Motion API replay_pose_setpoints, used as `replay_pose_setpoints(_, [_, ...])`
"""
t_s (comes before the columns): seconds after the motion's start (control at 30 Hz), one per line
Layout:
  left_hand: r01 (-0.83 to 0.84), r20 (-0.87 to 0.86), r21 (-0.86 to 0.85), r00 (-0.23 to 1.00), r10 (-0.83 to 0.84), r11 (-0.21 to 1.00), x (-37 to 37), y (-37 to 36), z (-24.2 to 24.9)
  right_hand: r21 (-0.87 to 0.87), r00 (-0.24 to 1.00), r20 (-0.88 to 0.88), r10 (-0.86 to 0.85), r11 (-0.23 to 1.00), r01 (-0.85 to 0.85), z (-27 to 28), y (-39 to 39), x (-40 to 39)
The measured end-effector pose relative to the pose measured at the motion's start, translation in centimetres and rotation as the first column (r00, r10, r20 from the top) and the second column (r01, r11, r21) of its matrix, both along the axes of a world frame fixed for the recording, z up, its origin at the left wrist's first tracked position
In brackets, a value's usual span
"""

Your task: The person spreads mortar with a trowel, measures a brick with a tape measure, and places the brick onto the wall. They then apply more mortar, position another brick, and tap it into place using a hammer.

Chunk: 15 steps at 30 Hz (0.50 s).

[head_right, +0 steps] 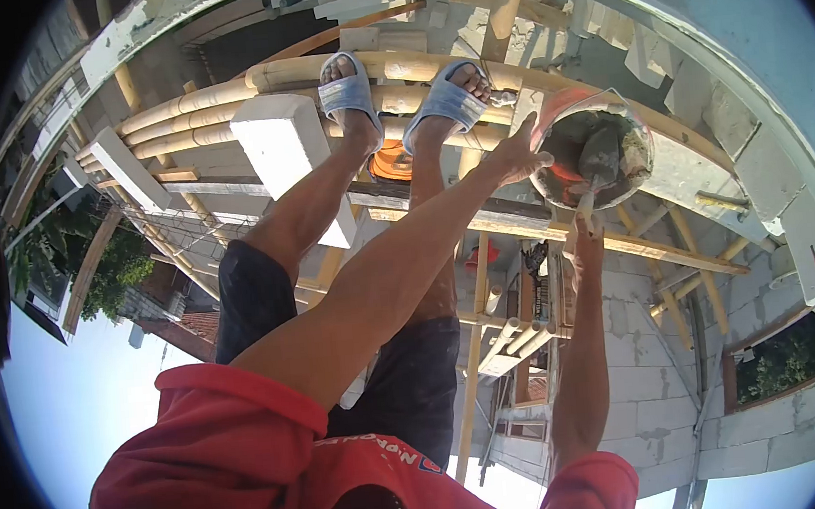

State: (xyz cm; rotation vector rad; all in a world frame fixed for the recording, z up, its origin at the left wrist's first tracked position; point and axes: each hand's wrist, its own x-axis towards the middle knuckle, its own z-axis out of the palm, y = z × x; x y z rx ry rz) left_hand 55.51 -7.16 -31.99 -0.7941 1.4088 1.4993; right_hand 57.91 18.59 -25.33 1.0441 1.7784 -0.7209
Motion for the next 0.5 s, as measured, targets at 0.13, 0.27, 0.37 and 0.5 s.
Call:
replay_pose_setpoints(0.13, [0.108, -0.028, -0.001, 0.994, -0.108, 0.994, -0.3, -4.1, 0.4, 0.050, 0.978, 0.089, 0.188, 0.980, -0.192, 0.9, 0.5, -1.5])
replay_pose_setpoints(0.27, [0.017, -0.033, 0.163, 0.999, -0.011, 0.987, 0.1, -13.6, 3.3, 0.196, 0.737, 0.202, 0.645, 0.711, -0.676, 1.1, 1.9, -3.5])
replay_pose_setpoints(0.37, [-0.238, 0.009, 0.208, 0.970, 0.241, 0.949, 2.7, -22.5, 7.5, 0.388, 0.221, -0.039, 0.975, 0.218, -0.896, 4.1, -0.8, -4.8])
replay_pose_setpoints(0.5, [-0.725, 0.085, -0.034, 0.683, 0.725, 0.688, 12.8, -29.6, 10.7, 0.302, 0.127, -0.443, 0.888, 0.281, -0.911, 10.3, -19.7, -7.7])
